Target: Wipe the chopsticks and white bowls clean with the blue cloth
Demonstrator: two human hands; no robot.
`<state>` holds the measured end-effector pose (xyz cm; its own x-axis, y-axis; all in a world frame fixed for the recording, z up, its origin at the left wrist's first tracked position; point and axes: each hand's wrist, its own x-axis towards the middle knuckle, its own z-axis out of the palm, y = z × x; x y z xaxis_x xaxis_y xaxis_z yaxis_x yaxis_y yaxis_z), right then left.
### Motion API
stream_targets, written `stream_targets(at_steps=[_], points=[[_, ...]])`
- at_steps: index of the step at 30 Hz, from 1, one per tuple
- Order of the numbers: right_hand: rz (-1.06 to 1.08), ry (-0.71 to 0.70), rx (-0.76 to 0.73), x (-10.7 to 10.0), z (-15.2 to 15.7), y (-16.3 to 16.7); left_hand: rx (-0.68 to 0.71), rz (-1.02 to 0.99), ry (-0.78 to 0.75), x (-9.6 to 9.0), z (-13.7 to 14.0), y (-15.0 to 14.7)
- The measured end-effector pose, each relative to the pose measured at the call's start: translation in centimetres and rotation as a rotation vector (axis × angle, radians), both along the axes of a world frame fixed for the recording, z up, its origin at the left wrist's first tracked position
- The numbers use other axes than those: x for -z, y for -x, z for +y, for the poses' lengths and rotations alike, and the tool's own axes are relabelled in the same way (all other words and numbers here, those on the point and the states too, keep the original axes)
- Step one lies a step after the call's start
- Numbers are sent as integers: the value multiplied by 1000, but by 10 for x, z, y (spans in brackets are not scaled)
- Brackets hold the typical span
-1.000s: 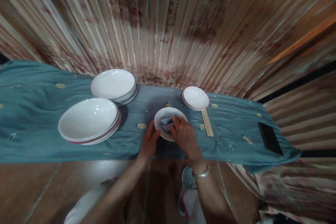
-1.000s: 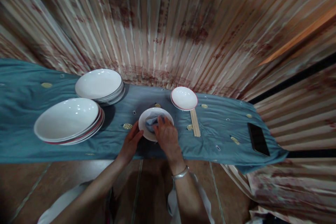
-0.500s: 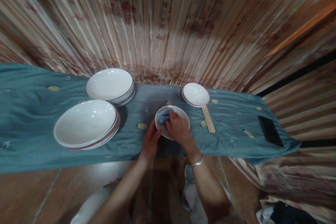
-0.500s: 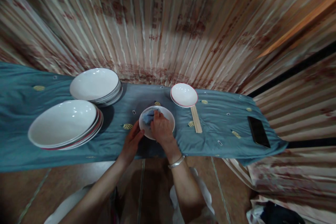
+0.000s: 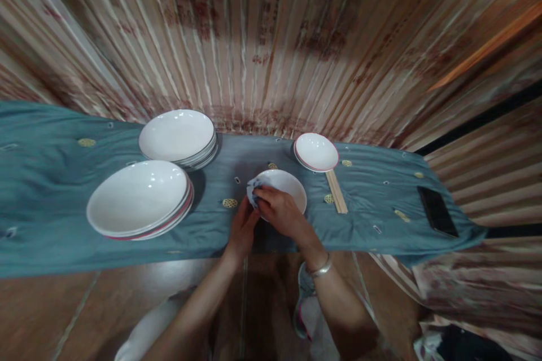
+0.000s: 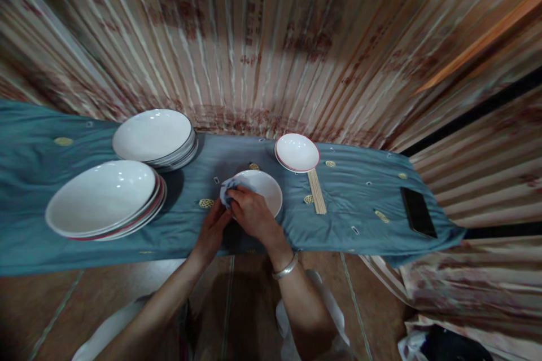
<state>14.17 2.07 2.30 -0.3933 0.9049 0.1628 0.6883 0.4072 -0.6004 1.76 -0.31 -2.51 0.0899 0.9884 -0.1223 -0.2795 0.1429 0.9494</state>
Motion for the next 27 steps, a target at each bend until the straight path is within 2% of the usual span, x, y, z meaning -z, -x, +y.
stream_targets(at_steps=[4,9,17,27], points=[[25,-104,58,6,3,6,-23,31,-30,1,-1,-1],[-159,-204,121,12,12,9,-23,21,-11,3,0,0],[-425,-235,228,7,17,-9,-3,-25,-6,1,0,1],[-615,-219,377,-7,-1,-29,1,1,15,-3,0,2]])
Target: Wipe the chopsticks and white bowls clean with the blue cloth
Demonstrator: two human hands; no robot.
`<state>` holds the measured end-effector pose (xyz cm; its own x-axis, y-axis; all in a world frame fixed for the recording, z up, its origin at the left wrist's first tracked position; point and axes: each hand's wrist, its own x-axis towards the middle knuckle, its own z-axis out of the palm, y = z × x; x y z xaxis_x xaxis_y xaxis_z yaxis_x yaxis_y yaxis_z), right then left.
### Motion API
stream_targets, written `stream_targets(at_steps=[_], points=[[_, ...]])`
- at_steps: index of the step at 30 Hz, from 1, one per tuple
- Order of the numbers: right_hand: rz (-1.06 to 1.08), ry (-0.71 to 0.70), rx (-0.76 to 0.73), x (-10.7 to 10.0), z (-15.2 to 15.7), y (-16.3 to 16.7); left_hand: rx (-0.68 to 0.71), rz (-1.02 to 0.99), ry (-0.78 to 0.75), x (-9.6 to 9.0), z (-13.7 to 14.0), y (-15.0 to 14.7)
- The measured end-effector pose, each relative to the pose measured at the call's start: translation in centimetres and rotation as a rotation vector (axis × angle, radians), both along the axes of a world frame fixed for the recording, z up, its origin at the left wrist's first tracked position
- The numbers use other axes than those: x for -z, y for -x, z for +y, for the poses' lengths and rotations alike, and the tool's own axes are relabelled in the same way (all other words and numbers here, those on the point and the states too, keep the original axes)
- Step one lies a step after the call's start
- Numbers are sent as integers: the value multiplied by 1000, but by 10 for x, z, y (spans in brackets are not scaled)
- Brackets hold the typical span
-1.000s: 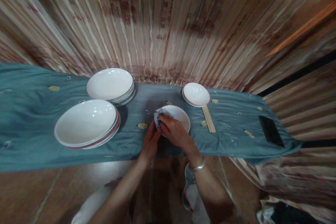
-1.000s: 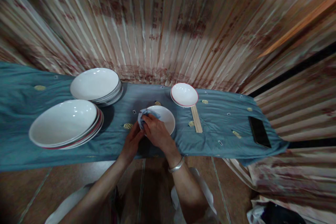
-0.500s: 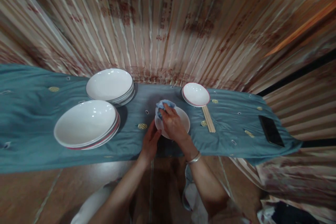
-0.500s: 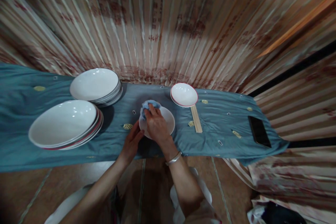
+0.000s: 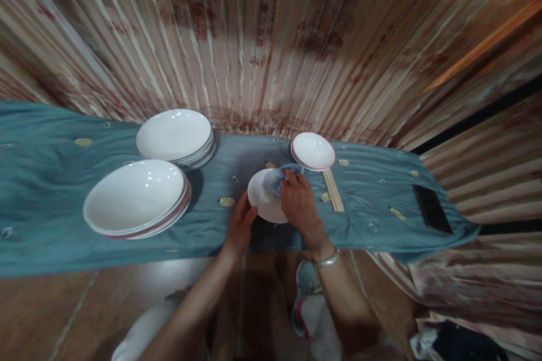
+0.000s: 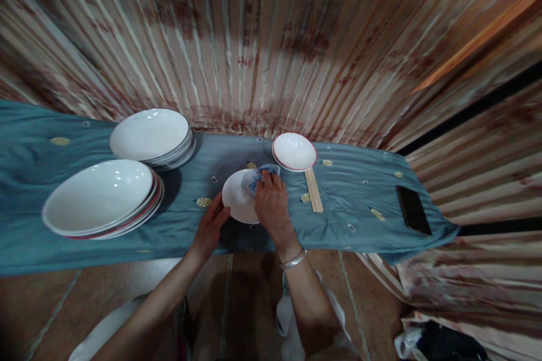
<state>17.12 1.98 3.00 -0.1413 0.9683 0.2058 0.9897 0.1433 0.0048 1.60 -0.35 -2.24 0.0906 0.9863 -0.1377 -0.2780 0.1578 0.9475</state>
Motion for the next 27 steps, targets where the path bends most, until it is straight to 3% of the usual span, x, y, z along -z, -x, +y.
stream_targets(at_steps=[7,13,19,27], points=[[-73,52,9,-8,-15,-13,-1,4,-2,-2,0,-3],[-45,126,-103,-17,-24,-21,-12,-35,-6,2,3,-4],[220,397,-220,-29,-24,-13,-9,-40,5,3,2,-5],[582,438,-382,-22,-16,3,-22,-9,59,1,0,-3]])
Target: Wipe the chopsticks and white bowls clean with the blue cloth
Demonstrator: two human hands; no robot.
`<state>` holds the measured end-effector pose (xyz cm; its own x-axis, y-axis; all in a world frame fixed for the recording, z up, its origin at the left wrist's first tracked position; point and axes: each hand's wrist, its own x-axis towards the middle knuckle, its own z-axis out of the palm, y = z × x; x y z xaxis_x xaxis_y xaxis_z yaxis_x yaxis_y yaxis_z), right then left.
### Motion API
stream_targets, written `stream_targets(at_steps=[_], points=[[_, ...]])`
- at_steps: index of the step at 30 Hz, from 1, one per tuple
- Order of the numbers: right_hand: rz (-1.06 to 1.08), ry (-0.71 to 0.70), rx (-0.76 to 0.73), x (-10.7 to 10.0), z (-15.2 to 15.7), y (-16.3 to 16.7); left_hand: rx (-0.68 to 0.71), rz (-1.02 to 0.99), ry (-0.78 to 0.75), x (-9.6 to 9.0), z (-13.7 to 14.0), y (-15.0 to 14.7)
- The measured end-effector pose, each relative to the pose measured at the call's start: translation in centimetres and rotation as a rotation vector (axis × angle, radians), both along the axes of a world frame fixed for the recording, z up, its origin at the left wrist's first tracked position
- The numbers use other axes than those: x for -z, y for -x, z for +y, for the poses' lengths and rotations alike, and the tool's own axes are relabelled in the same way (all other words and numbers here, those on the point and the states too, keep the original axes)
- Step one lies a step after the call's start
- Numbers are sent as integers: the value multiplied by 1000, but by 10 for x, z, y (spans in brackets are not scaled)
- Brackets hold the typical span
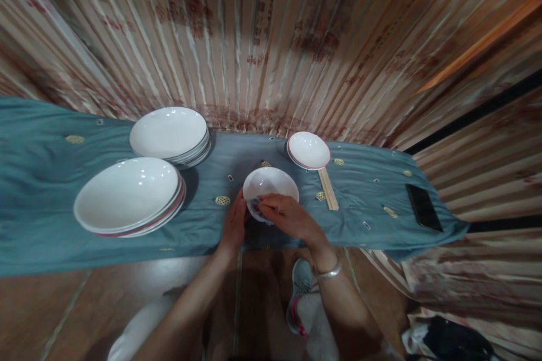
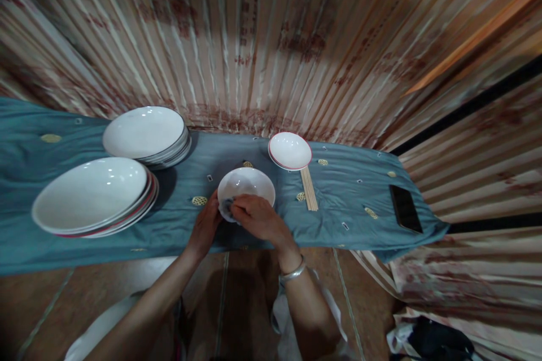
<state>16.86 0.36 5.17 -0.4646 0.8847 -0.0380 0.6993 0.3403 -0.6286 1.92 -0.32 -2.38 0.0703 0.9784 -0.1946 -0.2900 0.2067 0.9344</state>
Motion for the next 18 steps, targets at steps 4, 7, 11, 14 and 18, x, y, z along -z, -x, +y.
stream_targets(at_steps=[4,7,11,14,18], points=[[98,-32,8,13,3,5,-2,11,0,1,0,0],[67,-79,37,26,5,9,2,-10,12,3,0,-1],[-38,-133,74,37,8,13,26,-29,-24,1,0,-1],[-120,-182,57,36,12,15,22,-23,-22,-1,0,-1],[-284,-224,74,29,14,16,19,-7,-7,1,0,0]])
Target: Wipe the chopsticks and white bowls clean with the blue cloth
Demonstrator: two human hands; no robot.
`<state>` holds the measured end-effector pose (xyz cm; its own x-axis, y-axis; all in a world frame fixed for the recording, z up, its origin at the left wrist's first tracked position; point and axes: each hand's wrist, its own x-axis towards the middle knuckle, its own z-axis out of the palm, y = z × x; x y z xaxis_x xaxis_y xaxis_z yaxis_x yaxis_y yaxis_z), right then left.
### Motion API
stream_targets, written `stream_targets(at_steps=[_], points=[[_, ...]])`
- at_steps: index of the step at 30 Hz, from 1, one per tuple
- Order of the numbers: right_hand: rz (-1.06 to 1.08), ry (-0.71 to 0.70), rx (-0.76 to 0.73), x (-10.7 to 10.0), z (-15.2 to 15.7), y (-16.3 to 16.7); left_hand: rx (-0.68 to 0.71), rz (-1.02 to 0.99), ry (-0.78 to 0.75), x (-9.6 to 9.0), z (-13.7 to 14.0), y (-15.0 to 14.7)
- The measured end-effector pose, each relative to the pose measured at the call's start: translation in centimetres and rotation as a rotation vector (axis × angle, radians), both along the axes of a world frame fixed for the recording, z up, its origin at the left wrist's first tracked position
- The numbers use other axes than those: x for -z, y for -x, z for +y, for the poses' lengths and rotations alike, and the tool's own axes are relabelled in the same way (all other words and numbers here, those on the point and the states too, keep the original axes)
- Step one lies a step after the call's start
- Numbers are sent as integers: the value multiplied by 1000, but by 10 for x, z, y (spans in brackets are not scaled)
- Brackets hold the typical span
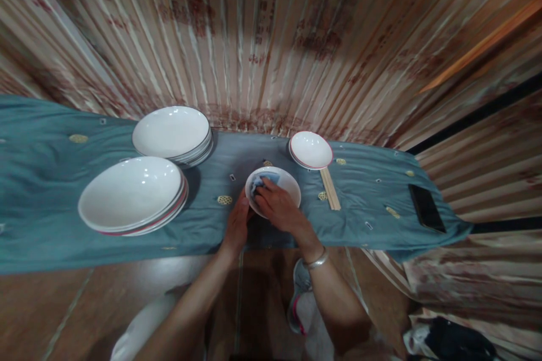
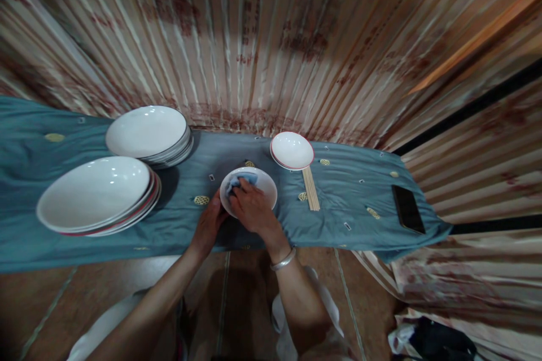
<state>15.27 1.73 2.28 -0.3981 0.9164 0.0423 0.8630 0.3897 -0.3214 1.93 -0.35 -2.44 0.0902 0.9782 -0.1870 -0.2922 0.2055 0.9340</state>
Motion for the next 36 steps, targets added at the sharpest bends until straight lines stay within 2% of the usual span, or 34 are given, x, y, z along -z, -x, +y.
stream_targets(at_steps=[6,17,25,33,36], points=[[-177,-34,135,-6,-4,-1,9,-1,-12,-2,0,0],[-271,64,136,-22,-12,-10,11,13,-24,-4,-1,0],[-52,147,55,-22,-11,-17,3,-8,-18,-4,-1,0],[312,290,-33,-25,-7,-18,6,-27,-14,-4,0,-2],[399,295,-60,-26,-7,-12,-13,-21,0,0,0,-3]])
